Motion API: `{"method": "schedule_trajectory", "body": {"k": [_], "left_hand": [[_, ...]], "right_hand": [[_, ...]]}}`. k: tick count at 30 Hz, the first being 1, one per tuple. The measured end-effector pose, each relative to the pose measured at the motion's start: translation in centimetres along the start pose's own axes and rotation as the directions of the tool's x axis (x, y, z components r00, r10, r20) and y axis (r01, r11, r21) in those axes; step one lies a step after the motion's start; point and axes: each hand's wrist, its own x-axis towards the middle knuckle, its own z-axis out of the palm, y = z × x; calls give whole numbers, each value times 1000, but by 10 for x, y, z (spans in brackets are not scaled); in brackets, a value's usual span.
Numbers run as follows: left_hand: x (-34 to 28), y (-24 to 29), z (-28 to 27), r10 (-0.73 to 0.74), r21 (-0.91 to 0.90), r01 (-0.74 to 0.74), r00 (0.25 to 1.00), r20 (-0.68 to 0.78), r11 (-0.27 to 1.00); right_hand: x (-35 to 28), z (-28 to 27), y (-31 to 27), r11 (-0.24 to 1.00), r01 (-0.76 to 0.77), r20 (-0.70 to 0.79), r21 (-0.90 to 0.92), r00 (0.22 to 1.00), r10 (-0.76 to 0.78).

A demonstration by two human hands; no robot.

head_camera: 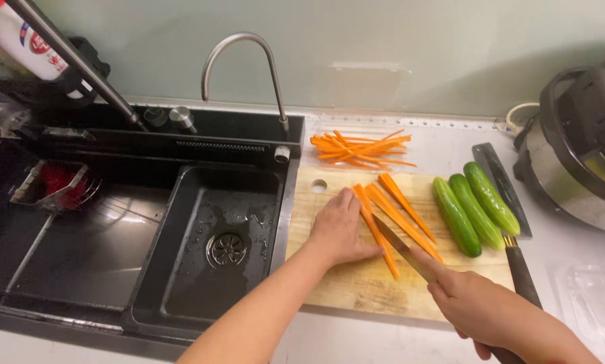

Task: Cut a carrot into thin strips on a wooden cutting board.

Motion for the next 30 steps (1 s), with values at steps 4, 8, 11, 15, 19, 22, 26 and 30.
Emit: {"method": "schedule_trajectory", "body": {"k": [4,8,11,15,19,22,26,30], "left_hand": [[0,2,-6,-24,-14,24,1000,19,1000],[1,2,-6,-34,8,34,998,50,999],[1,3,-8,-37,9,36,997,65,999],[0,2,-4,-31,7,31,998,53,999],[-2,4,-7,-35,-8,35,999,42,999],[-2,5,-9,-49,-25,50,998,42,998],[-4,4,-8,-70,-39,72,996,58,997],[-4,1,-4,-82,-29,85,993,85,996]], "right_hand": [[15,18,54,998,39,57,-50,998,-36],[31,29,97,975,213,76,63,973,-218],[22,21,85,983,158,51,91,985,-163],[9,4,61,987,114,20,116,993,-117],[1,-12,39,986,44,-11,158,999,-43],[31,-8,37,972,116,-80,204,992,-102],[28,-12,-27,964,172,-188,205,973,-133],[44,-13,-37,978,155,-166,142,977,-131]]}}
